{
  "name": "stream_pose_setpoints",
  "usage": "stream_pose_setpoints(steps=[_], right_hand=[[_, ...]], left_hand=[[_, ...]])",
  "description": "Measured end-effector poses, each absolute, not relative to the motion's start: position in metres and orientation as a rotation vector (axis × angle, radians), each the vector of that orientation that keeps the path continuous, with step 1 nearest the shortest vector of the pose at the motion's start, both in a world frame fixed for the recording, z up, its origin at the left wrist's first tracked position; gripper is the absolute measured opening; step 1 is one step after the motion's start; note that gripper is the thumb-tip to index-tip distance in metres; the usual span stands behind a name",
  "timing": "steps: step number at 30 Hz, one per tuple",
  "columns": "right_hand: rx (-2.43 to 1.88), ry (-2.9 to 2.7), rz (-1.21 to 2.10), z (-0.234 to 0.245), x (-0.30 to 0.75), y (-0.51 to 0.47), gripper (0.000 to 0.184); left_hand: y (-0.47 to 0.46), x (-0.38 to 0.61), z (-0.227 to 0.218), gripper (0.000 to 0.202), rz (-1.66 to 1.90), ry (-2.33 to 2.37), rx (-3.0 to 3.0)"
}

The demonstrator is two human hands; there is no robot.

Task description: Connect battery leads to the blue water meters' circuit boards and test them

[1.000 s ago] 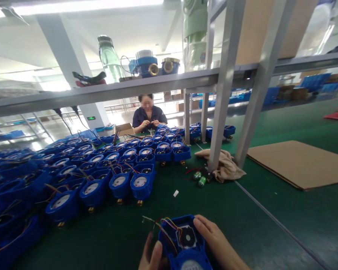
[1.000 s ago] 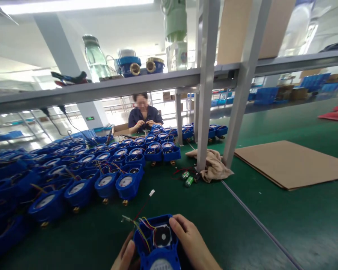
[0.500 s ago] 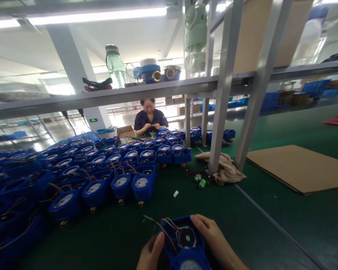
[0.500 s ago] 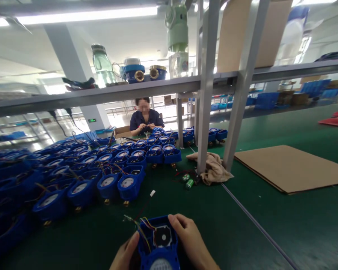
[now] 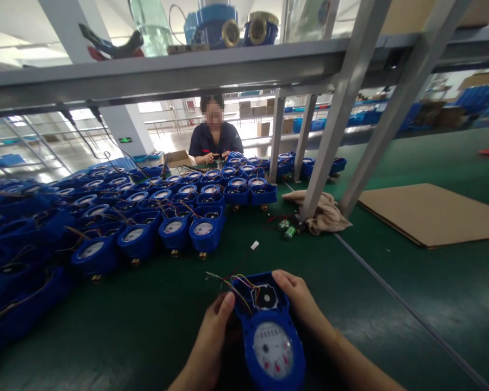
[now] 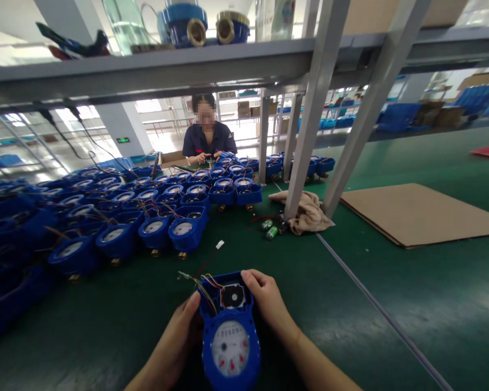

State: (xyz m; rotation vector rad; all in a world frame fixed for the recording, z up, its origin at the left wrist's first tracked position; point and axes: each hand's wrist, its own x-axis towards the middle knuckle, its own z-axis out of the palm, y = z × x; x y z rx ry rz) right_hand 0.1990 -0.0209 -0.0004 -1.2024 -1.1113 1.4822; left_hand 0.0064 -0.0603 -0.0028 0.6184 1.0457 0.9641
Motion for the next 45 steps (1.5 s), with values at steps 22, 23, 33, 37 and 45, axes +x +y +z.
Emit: stream_pose_setpoints(steps=[22,23,33,37,45], right_hand=[[-1.077,-1.265,1.293,-0.009,0.212,-0.03,0.062],[-1.075,-1.305,1.195,-0.008,0.214,-0.032,0.061],[-0.812,-1.618,0.52,0.023,0.224,-0.061,0.036],[-0.765,-1.676,0.435,0.028,0.221,-0.065,0.03],[-0.743,-1.672,0.315,0.038,0.222,-0.068,0.025]], left_hand=[[-0.028,-0.009,0.038,0.031,1.443,0.985,0.693],[-0.029,-0.008,0.044,0.033,1.419,0.983,0.737],[-0.051,0.0,0.074,0.054,1.132,0.967,1.014],[-0.057,0.003,0.073,0.061,1.077,0.972,1.03],[-0.06,0.012,0.07,0.055,1.128,1.064,1.108]])
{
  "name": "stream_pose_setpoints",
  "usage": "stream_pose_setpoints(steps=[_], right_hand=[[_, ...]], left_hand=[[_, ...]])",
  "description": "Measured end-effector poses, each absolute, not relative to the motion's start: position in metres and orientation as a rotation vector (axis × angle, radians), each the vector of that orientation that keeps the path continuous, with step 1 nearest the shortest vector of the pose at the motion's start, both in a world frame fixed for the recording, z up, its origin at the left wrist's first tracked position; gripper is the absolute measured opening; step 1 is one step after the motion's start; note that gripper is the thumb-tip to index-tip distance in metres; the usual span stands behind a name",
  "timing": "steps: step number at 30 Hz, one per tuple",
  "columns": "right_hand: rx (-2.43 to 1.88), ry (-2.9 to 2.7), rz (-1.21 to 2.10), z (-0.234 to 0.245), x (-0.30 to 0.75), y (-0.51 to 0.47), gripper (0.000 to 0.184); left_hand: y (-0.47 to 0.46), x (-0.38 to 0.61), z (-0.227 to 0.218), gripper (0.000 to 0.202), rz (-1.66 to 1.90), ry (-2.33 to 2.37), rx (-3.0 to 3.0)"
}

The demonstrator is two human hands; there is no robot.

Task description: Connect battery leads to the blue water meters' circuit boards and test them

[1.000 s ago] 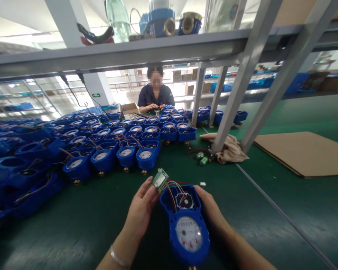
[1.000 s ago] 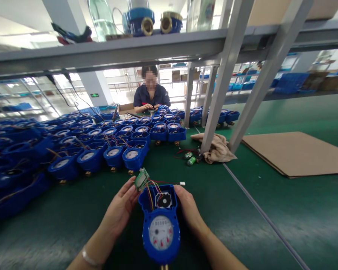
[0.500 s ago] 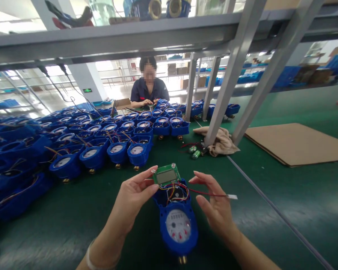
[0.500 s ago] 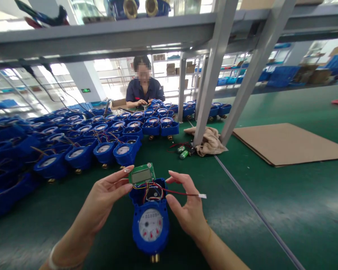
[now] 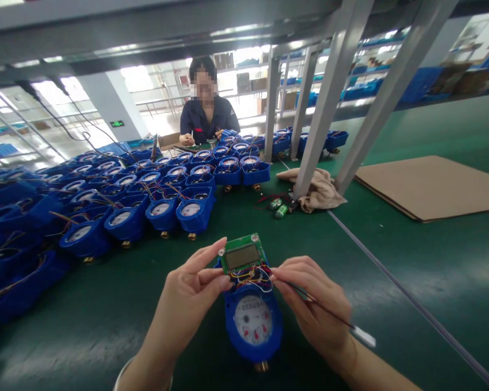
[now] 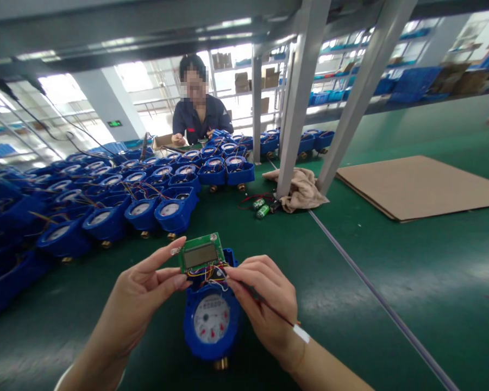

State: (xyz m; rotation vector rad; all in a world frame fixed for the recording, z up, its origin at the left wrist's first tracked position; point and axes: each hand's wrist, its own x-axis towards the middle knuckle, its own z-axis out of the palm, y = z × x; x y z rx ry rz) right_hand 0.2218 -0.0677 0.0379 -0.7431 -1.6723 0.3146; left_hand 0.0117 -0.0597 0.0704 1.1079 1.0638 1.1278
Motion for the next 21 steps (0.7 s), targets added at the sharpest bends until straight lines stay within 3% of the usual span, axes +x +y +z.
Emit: stream_pose_setpoints(steps=[14,21], right_hand=[[-0.743,-1.706,0.317,0.0349,0.2223,-0.0676,0.029],[-0.74,-1.738,0.343,0.0324,0.2224,-0.0696,0.03]], left_hand=[[-0.0659,0.011,0.0708,0.053,1.065,1.057,1.108],[-0.0699,0.0104,0.0704,0.067,1.071,0.951,1.018]])
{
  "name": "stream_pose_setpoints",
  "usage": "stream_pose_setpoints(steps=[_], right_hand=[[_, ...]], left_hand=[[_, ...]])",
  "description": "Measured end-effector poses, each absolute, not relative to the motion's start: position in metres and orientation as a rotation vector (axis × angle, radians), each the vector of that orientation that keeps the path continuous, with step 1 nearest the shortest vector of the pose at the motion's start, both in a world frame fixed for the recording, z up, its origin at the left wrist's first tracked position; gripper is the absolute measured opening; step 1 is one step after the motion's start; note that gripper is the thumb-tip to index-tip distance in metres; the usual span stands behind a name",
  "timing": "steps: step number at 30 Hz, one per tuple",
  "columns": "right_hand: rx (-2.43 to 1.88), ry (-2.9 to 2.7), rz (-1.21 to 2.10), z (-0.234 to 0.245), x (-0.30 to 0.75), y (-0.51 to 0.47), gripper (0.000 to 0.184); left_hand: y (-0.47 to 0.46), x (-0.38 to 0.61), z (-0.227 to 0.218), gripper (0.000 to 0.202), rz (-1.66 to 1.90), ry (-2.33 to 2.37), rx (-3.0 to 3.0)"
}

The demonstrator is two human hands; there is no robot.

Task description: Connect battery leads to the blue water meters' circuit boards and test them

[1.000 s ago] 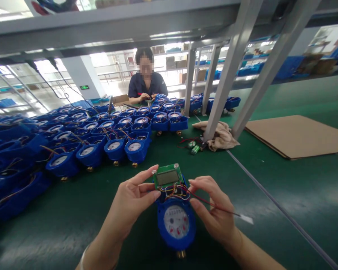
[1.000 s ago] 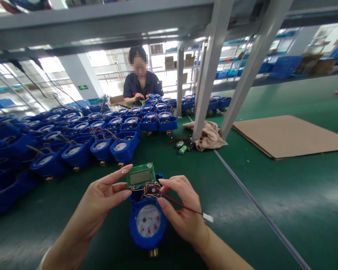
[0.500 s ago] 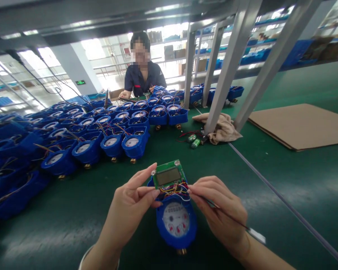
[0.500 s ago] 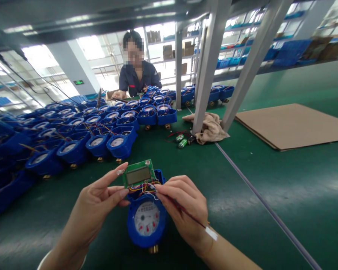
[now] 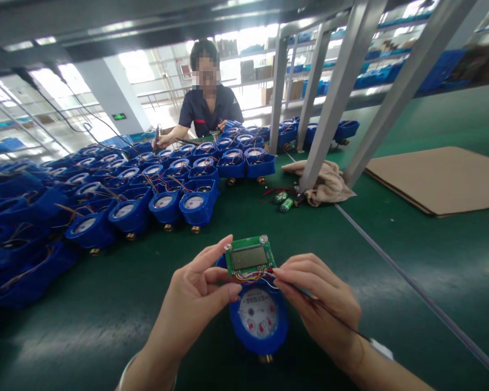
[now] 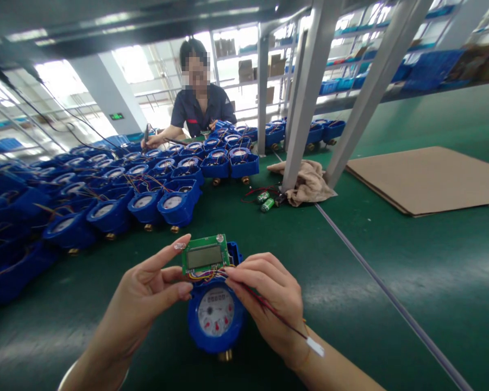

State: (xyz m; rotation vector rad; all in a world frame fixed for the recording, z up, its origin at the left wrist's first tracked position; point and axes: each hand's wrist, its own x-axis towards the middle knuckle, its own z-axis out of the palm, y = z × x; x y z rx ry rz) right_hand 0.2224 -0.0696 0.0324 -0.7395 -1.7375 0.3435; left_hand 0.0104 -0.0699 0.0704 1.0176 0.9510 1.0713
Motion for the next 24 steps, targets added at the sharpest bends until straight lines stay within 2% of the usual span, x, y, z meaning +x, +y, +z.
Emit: stream_pose_setpoints(steps=[6,10,14,19,24], right_hand=[[-0.765,-1.707,0.369,0.029,0.222,-0.071,0.026],[-0.761,-1.642,0.485,0.027,0.22,-0.073,0.028],[-0.708,-1.61,0.551,0.026,0.219,-0.072,0.032],[-0.758,-1.459,0.62,0.023,0.218,-0.07,0.031],[-0.755,-1.373,0.711,0.021,0.217,-0.069,0.028]], left_hand=[[-0.071,0.015,0.063,0.072,1.1,0.974,1.005],[-0.073,0.02,0.063,0.066,1.2,0.973,1.05],[-0.07,0.026,0.065,0.076,1.322,0.999,1.019],[-0.062,0.031,0.057,0.032,1.15,1.038,1.066],[-0.062,0.032,0.051,0.025,1.122,1.207,1.209]])
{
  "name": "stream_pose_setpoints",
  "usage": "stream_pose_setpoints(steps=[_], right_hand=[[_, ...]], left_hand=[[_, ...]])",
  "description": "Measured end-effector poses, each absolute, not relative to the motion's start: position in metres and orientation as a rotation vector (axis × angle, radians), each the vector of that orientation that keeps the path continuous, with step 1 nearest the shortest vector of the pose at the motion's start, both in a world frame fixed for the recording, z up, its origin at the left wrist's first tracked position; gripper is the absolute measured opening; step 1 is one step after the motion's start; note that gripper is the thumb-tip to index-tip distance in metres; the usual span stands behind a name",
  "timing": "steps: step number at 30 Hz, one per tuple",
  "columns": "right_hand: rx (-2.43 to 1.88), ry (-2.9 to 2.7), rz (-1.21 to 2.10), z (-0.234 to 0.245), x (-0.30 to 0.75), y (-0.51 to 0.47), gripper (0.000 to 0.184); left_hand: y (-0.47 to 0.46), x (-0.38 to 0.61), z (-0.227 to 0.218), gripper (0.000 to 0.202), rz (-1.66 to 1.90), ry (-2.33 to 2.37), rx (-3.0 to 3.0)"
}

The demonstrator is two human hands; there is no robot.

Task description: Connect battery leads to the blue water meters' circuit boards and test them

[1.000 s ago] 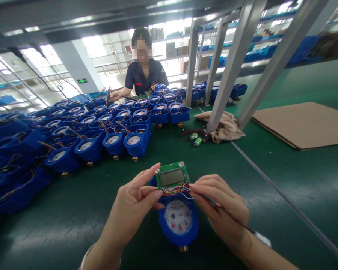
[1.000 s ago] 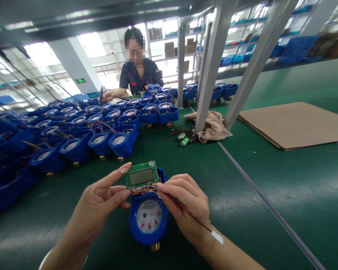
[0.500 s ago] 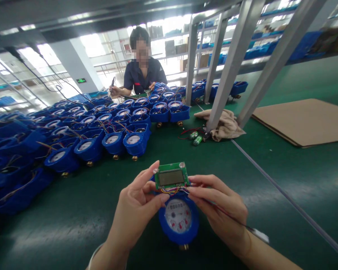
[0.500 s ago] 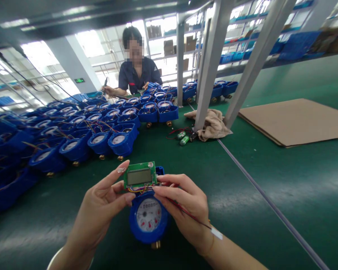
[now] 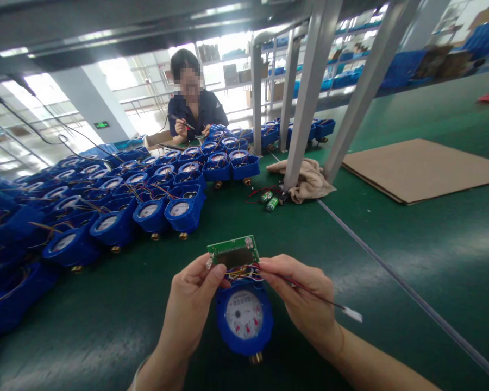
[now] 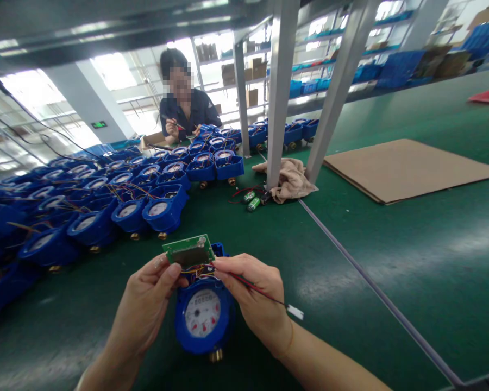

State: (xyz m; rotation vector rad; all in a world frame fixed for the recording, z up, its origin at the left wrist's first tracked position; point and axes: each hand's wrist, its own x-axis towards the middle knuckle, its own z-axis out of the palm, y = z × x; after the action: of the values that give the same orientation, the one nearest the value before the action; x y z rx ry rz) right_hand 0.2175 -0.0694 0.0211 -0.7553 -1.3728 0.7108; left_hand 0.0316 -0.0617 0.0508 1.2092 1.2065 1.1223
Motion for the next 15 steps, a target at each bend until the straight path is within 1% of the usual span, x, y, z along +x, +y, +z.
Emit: stream_pose_setpoints(steps=[4,7,12,15], right_hand=[[-0.806,-1.31,0.746,0.022,0.218,-0.067,0.022],[-0.844,-1.271,0.745,0.022,0.218,-0.065,0.015],[-0.822,-1.293,0.754,0.022,0.217,-0.065,0.011],[-0.829,-1.308,0.762,0.021,0.217,-0.065,0.009]], left_hand=[[-0.062,0.034,0.055,0.028,1.091,1.387,1.39],[-0.061,0.037,0.058,0.03,1.111,1.45,1.419],[-0.058,0.04,0.061,0.033,1.118,1.469,1.432],[-0.055,0.04,0.066,0.028,1.11,1.419,1.49]])
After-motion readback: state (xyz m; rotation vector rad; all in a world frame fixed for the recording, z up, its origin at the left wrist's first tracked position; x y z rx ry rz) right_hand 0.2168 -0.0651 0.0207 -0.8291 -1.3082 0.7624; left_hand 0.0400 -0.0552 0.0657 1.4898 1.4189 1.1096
